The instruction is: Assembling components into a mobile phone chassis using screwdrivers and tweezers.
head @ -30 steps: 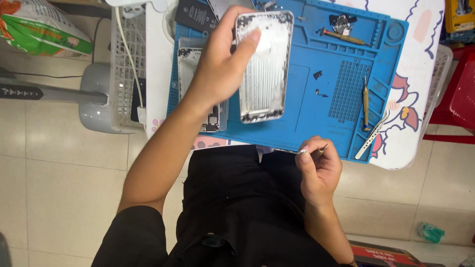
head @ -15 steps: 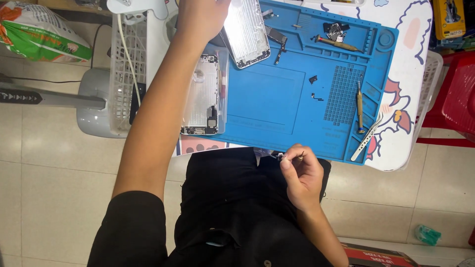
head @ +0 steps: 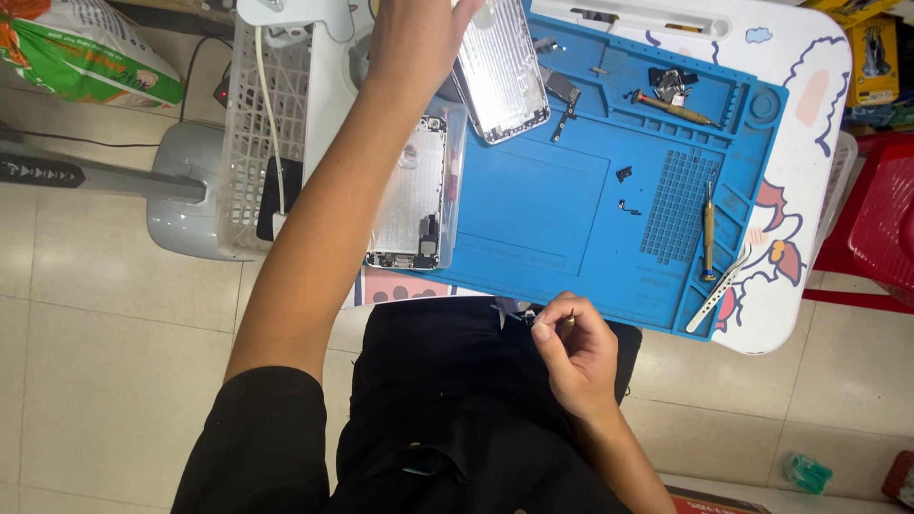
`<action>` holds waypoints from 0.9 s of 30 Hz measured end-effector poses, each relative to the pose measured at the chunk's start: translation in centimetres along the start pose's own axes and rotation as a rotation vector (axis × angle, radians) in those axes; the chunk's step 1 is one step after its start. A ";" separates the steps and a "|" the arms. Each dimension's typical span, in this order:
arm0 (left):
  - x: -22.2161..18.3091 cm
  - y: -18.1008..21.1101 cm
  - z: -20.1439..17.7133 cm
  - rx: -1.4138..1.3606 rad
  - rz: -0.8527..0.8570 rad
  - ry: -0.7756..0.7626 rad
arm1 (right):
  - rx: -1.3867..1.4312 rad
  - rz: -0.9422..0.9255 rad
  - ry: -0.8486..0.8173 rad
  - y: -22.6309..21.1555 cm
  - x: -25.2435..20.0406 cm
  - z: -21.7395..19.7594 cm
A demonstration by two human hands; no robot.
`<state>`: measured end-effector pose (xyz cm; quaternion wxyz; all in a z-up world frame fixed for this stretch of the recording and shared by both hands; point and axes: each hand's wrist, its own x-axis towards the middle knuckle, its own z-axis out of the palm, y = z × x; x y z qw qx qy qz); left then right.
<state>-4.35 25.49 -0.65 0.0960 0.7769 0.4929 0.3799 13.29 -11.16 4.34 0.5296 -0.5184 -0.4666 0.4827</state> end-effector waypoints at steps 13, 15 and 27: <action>-4.4 7.6 -10.2 -0.117 0.133 -0.047 | -0.046 0.061 0.016 0.2 0.8 0.4; -7.6 10.6 -12.8 -0.284 0.186 -0.055 | -0.035 0.062 0.015 0.4 0.9 0.4; -19.0 15.2 -14.7 -0.654 0.069 -0.300 | -0.017 0.081 -0.009 0.0 0.3 0.0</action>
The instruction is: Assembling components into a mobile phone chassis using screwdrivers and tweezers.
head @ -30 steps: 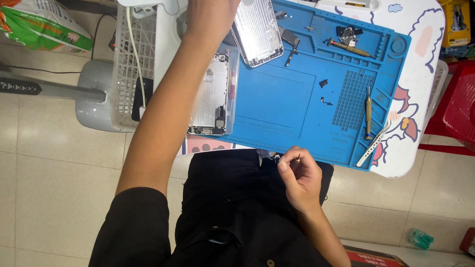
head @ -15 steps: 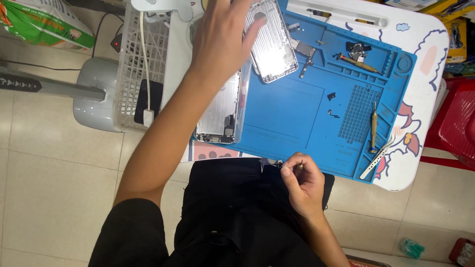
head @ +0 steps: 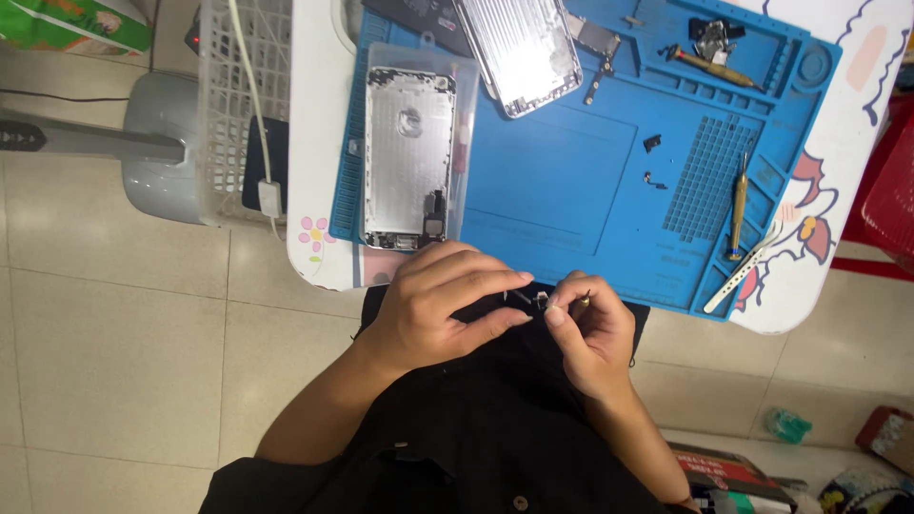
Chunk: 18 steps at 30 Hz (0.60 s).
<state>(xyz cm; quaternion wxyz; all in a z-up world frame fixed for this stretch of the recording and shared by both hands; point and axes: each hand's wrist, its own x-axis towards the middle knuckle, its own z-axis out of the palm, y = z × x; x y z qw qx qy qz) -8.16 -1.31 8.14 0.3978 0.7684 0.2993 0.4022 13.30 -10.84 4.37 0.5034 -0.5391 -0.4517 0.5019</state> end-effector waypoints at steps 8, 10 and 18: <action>-0.1 -0.7 2.3 0.017 0.019 0.031 | -0.003 0.003 0.031 0.8 -1.0 -0.9; -0.1 -0.8 2.9 0.008 0.027 0.019 | -0.006 0.005 0.044 1.0 -1.2 -1.1; 0.0 -1.0 4.3 0.005 0.020 -0.003 | -0.076 -0.005 0.088 1.6 -1.4 -1.9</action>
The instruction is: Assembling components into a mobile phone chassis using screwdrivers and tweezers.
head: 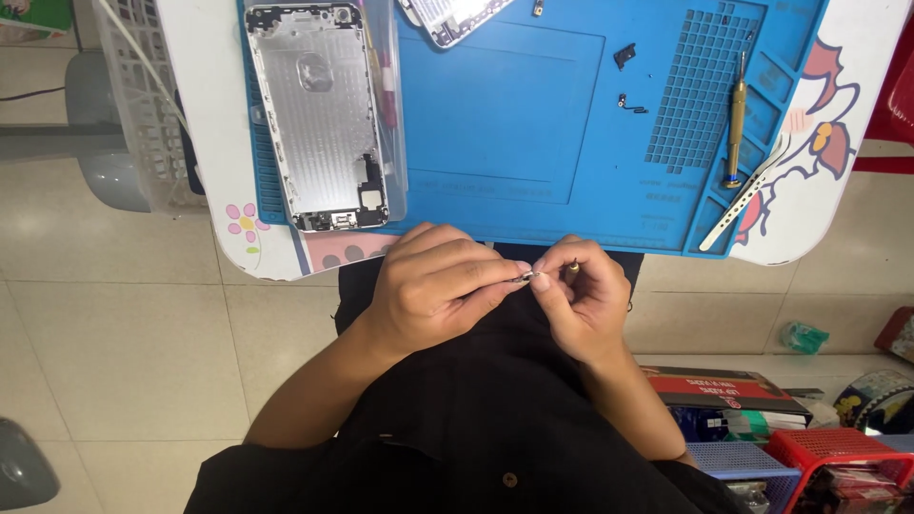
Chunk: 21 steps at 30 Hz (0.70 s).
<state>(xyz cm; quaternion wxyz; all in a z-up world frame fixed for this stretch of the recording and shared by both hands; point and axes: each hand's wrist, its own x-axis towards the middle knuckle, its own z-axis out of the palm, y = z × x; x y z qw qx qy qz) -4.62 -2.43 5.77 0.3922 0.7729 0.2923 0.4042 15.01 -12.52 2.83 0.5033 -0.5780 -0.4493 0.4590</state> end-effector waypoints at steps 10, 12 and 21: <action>0.8 -0.5 0.4 0.051 -0.059 -0.049 | -0.197 -0.142 0.000 -0.4 2.1 -0.8; 0.9 -0.7 0.6 0.055 -0.059 -0.056 | -0.221 -0.149 -0.002 -0.5 2.4 -0.9; 0.8 -0.9 0.2 0.116 -0.108 -0.073 | -0.375 -0.250 0.023 -0.2 3.0 -0.9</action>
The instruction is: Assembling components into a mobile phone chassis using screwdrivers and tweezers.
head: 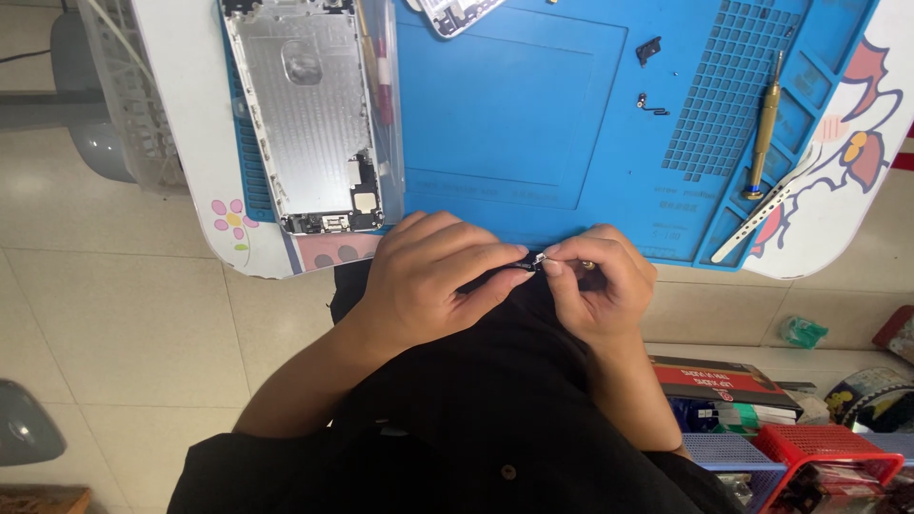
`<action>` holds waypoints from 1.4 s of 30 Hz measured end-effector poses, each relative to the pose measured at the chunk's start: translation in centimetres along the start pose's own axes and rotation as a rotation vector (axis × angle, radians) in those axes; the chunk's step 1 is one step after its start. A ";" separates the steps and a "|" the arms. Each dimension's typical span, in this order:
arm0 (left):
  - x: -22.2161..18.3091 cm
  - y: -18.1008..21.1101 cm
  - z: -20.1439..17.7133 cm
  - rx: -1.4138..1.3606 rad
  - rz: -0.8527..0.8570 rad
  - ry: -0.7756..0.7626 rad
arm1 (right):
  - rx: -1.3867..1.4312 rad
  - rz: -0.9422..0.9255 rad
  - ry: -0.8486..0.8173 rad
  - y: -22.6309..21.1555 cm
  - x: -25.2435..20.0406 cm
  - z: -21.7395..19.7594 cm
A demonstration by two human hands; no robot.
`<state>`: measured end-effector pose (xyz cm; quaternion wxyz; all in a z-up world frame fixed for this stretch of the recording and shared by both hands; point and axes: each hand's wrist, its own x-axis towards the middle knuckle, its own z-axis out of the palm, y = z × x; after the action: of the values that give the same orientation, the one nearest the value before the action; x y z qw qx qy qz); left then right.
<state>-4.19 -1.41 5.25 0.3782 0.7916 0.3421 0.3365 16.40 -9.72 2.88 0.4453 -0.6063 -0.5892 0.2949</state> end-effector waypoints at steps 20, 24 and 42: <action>-0.8 -4.2 -5.7 0.631 -0.339 0.192 | -0.015 -0.036 0.003 -0.7 -0.2 0.9; -1.5 -4.2 -6.2 0.566 -0.324 0.178 | -0.021 -0.032 0.001 -0.9 -0.3 0.7; -1.6 -3.5 -8.9 0.510 -0.118 0.228 | -0.001 -0.024 -0.003 -0.8 -0.9 0.2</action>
<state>-13.09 2.27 6.25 0.1450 0.7968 0.5017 0.3040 15.73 -10.62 3.36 0.4475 -0.5991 -0.5972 0.2901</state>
